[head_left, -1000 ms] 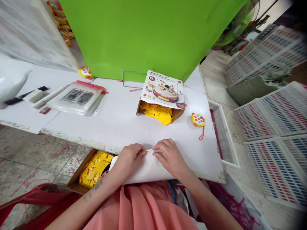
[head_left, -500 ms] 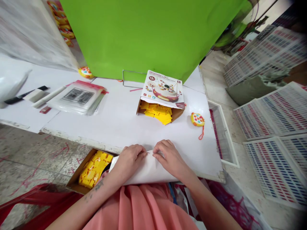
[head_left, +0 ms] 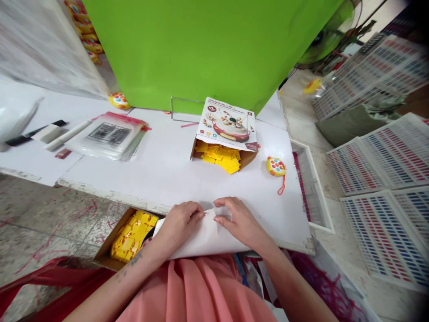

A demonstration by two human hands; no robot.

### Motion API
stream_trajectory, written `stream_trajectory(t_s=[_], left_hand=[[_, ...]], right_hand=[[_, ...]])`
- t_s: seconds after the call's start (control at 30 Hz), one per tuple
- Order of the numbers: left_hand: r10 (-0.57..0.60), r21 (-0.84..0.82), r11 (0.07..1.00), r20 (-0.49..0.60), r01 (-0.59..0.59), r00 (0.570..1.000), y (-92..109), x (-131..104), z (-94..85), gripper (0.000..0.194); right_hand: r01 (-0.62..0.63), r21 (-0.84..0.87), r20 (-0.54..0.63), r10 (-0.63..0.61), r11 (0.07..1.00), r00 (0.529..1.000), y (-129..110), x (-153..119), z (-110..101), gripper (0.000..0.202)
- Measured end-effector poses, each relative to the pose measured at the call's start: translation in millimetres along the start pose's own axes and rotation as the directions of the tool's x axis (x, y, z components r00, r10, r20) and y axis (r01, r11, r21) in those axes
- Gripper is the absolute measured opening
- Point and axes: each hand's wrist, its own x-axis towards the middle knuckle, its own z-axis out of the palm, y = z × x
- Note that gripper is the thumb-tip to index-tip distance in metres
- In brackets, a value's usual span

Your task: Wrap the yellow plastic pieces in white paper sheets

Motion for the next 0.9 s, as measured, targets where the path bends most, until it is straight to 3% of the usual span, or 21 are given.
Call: stream_trajectory(t_s=[0.13, 0.27, 0.53, 0.7, 0.9], left_hand=[[0.045, 0.044, 0.998, -0.036, -0.044, 0.998, 0, -2, 2.2, 0.016], [0.124, 0.033, 0.992, -0.026, -0.123, 0.992, 2, -5, 2.3, 0.016], [0.095, 0.087, 0.992, 0.002, -0.095, 0.995, 2, -8, 7.9, 0.022], [-0.028, 0.006, 1.000, 0.025, 0.028, 0.999, 3, -7, 5.9, 0.021], [-0.085, -0.047, 0.995, 0.054, 0.088, 0.995, 9, -6, 0.8, 0.018]], right_hand=[[0.021, 0.067, 0.084, -0.027, 0.998, 0.996, 2, 2, -6, 0.020], [-0.073, 0.230, 0.182, 0.031, 0.970, 0.983, 7, 3, -11, 0.020], [-0.188, 0.444, 0.310, 0.047, 0.876, 0.950, 23, 6, -5, 0.020], [-0.100, 0.437, 0.244, -0.011, 0.894, 0.970, 19, 7, -4, 0.018], [0.072, 0.213, 0.186, -0.112, 0.974, 0.976, 10, 7, -8, 0.009]])
